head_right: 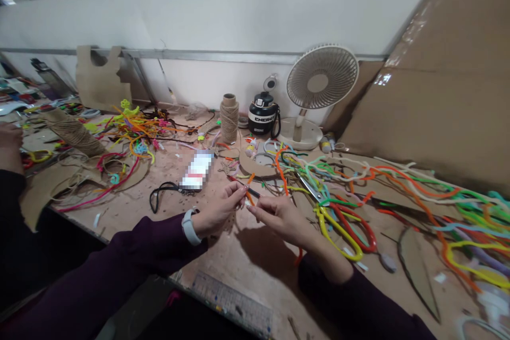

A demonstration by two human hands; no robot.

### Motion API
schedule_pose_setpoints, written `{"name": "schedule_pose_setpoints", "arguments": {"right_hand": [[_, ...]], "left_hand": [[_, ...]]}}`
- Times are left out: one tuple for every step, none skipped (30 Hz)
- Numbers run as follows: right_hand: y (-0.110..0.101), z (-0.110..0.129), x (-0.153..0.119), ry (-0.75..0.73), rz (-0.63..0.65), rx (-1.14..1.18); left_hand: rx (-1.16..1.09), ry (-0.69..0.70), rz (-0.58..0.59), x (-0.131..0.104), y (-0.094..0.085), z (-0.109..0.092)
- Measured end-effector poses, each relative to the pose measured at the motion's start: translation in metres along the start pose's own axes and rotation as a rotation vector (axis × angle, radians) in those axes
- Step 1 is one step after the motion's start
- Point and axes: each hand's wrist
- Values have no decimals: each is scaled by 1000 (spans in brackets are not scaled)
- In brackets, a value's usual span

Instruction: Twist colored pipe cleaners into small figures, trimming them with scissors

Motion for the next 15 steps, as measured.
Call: {"name": "schedule_pose_setpoints", "arguments": {"right_hand": [[1,0,0,4,2,-13],[3,0,-1,9,4,-29],[4,0,-1,13,5,-46],[6,0,-2,15,5,-60],[7,0,-2,16,4,-69],[8,0,-2,15,4,-74],[9,0,-2,13,4,-75],[10,0,-2,11,2,-74],[10,0,-2,8,-2,-72],[10,0,-1,7,-5,-69],[10,-1,-1,7,-8,-66],[10,-1,-1,7,-8,-63],[10,-2,0,8,-4,-60],[10,-3,0,12,4,-55],[11,-3,1,18,14,-48]], "left_hand": [[31,15,-21,0,0,0],[60,32,-42,-1,1,0],[81,45,-60,-1,1,1],[91,55,-73,0,1,2],[86,57,-79,0,1,3],[70,52,-76,0,0,4],[49,44,-68,1,0,4],[29,34,-61,1,0,5],[11,24,-56,2,0,5],[-8,15,-54,2,0,5],[-25,6,-53,2,0,5],[-41,-5,-54,2,1,5],[-59,-16,-55,1,1,4],[-77,-26,-53,1,2,4],[-93,-34,-53,1,2,4]]}}
Point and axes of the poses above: each hand's wrist, its own x-axis towards the middle knuckle, its own y-axis out of the palm, z = x × y, and after that the axes turned 9 degrees about -y, right-handed
